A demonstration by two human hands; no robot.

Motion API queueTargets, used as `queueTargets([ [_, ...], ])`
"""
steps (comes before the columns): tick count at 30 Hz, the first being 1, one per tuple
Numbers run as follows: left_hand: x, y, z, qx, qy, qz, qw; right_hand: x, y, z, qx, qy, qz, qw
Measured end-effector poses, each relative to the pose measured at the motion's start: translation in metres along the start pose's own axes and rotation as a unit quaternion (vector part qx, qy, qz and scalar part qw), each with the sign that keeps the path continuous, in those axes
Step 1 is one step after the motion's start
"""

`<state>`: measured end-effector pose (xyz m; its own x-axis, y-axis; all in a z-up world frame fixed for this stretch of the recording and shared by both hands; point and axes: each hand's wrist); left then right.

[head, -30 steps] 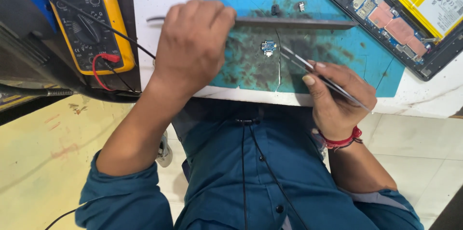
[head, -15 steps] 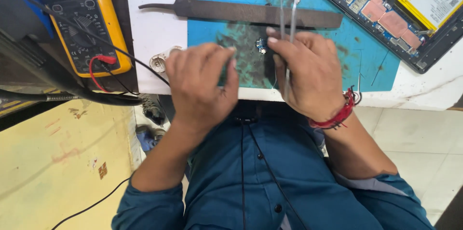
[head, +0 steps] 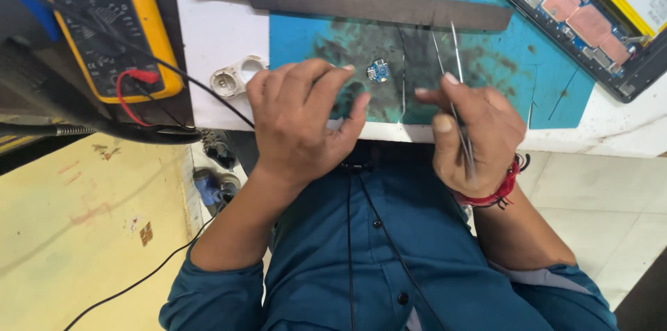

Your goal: The person solders a small blue circuit board using a soldering iron and tweezers, then uses a hot air gun to reflow solder on the board. They also handle a magnifying glass and a small container of solder paste during the process.

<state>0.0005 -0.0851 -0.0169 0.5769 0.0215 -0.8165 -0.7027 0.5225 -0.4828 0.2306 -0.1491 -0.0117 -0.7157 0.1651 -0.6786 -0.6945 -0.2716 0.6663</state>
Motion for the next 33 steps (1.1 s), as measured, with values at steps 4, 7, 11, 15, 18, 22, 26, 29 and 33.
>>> queueTargets([
  [4,0.005,0.003,0.0,0.003,-0.006,0.007,1.0,0.0,-0.008,-0.005,-0.008,-0.008,0.002,1.0],
  [7,0.011,0.004,-0.001,0.021,-0.024,0.008,0.999,0.001,-0.011,-0.007,-0.007,-0.011,0.012,1.0],
  [11,0.016,0.005,-0.001,0.027,-0.038,0.0,0.999,0.0,-0.012,-0.007,0.006,-0.015,0.058,0.998],
  [15,0.018,0.007,-0.003,0.032,-0.049,-0.003,0.998,0.002,-0.011,-0.006,0.021,-0.029,0.108,0.993],
  [18,0.02,0.008,-0.005,0.038,-0.054,-0.01,0.998,0.001,-0.012,-0.005,0.016,-0.014,0.096,0.995],
  [22,0.012,0.01,-0.008,0.061,-0.043,-0.042,0.996,-0.002,-0.012,-0.006,-0.008,0.01,0.047,0.999],
  [26,-0.014,0.016,-0.011,0.022,-0.072,0.016,0.997,-0.001,-0.013,-0.004,-0.004,0.003,0.042,0.999],
  [29,-0.036,0.028,-0.015,-0.029,-0.029,0.135,0.99,0.001,-0.012,-0.004,0.003,-0.007,0.049,0.999],
  [33,-0.049,0.042,-0.02,-0.069,0.04,0.19,0.979,0.003,-0.011,-0.005,0.009,-0.013,0.053,0.998],
])
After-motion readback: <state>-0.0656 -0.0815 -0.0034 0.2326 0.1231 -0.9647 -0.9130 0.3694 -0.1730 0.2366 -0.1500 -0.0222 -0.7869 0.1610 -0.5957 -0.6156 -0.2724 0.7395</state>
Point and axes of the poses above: each hand's wrist, its own z-axis towards the middle knuckle, its own x-axis out of the palm, y = z × x, and after that the axes turned 1 degree about y, right-handed
